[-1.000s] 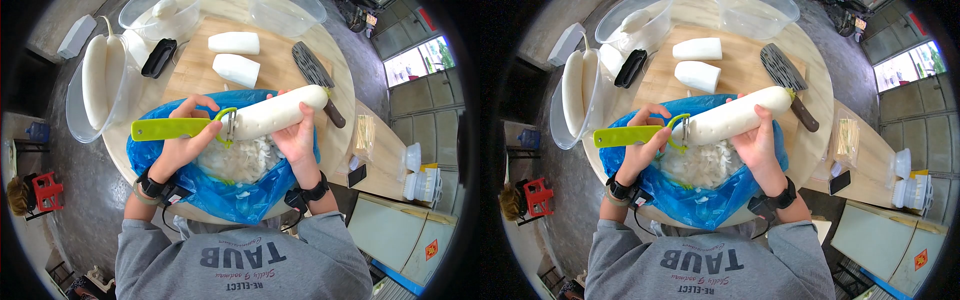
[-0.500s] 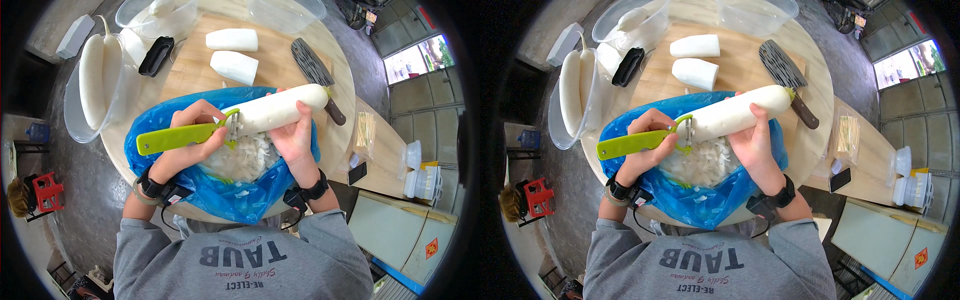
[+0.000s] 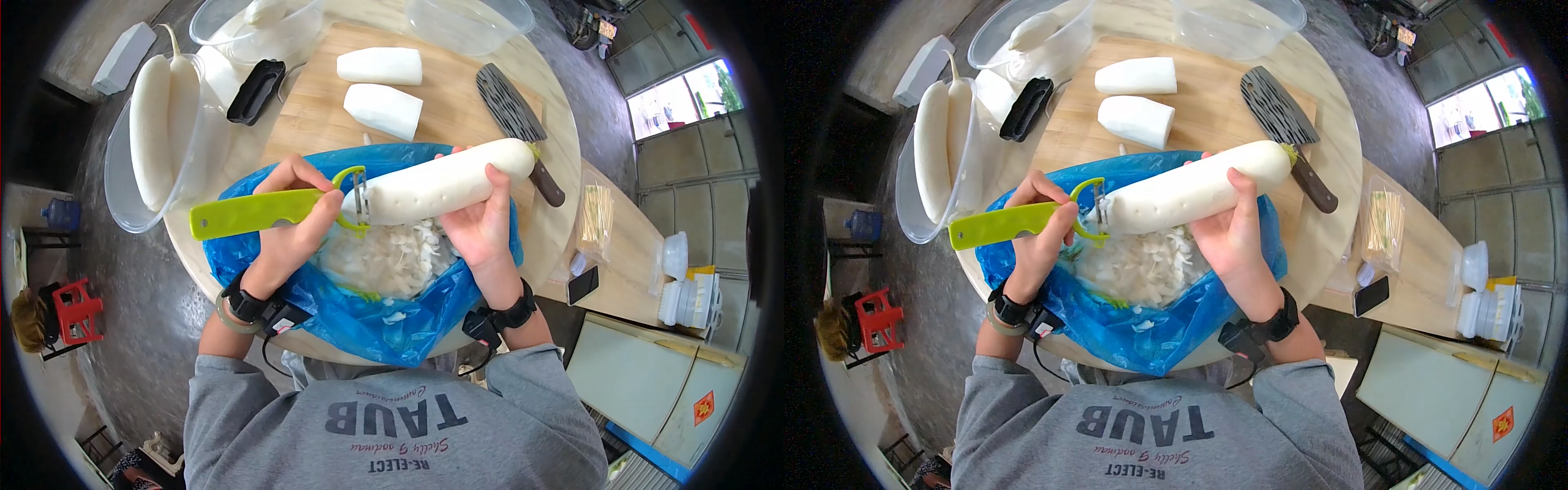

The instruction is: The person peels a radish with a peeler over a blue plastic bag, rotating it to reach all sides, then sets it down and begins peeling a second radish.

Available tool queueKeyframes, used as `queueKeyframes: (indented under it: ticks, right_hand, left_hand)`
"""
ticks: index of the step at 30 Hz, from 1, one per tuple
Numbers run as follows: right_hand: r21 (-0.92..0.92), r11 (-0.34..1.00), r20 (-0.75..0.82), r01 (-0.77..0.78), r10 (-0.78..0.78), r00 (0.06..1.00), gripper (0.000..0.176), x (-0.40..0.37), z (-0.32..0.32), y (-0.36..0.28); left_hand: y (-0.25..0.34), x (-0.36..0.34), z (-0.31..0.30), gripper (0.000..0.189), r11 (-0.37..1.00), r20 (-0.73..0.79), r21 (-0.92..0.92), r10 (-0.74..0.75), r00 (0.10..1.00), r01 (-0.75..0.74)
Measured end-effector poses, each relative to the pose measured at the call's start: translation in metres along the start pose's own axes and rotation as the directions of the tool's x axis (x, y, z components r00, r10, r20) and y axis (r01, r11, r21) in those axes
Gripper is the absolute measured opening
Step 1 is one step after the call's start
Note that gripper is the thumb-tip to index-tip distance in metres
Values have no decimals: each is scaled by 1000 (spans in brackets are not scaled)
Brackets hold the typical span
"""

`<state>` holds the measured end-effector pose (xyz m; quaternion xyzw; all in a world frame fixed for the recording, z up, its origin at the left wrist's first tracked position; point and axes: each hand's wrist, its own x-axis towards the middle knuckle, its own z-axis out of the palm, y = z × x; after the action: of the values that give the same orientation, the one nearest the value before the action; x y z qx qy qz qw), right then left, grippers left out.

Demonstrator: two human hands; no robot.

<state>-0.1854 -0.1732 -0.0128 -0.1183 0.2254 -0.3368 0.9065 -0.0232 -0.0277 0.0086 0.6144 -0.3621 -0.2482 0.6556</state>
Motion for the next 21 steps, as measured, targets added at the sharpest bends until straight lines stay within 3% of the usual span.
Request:
queueKeyframes:
  ticks: [2,5,8,11,14,15,18,21]
  right_hand:
    - [2,1000,3,-3,3,1000,45,0,0,1]
    - [-3,1000,12,3,-3,1000,45,0,0,1]
    - [-16,1000,8,7,-7,1000,44,0,1,1]
    - [-47,999,-5,27,-27,1000,43,-2,2,3]
    - [-42,999,18,17,-16,1000,43,-1,1,3]
    - [-18,1000,24,1,-1,1000,43,0,-1,2]
    - [-12,1000,13,-2,3,1000,43,0,1,1]
    - [-19,1000,6,-1,1,1000,45,0,0,1]
  left_hand:
    - [1,0,2,15,1000,77,24,-5,997,3]
    - [2,3,3,16,988,207,111,80,975,-105]
    - [-3,4,5,13,974,219,133,151,964,-182]
    - [-2,3,4,11,988,145,143,35,989,-56]
    - [-12,5,-5,9,989,-69,116,101,992,-93]
    - [-5,5,-7,7,1000,-104,-9,-13,994,12]
    - [-1,5,-9,7,994,-121,-90,-71,990,60]
    - [0,4,-4,10,991,-8,-87,-99,995,98]
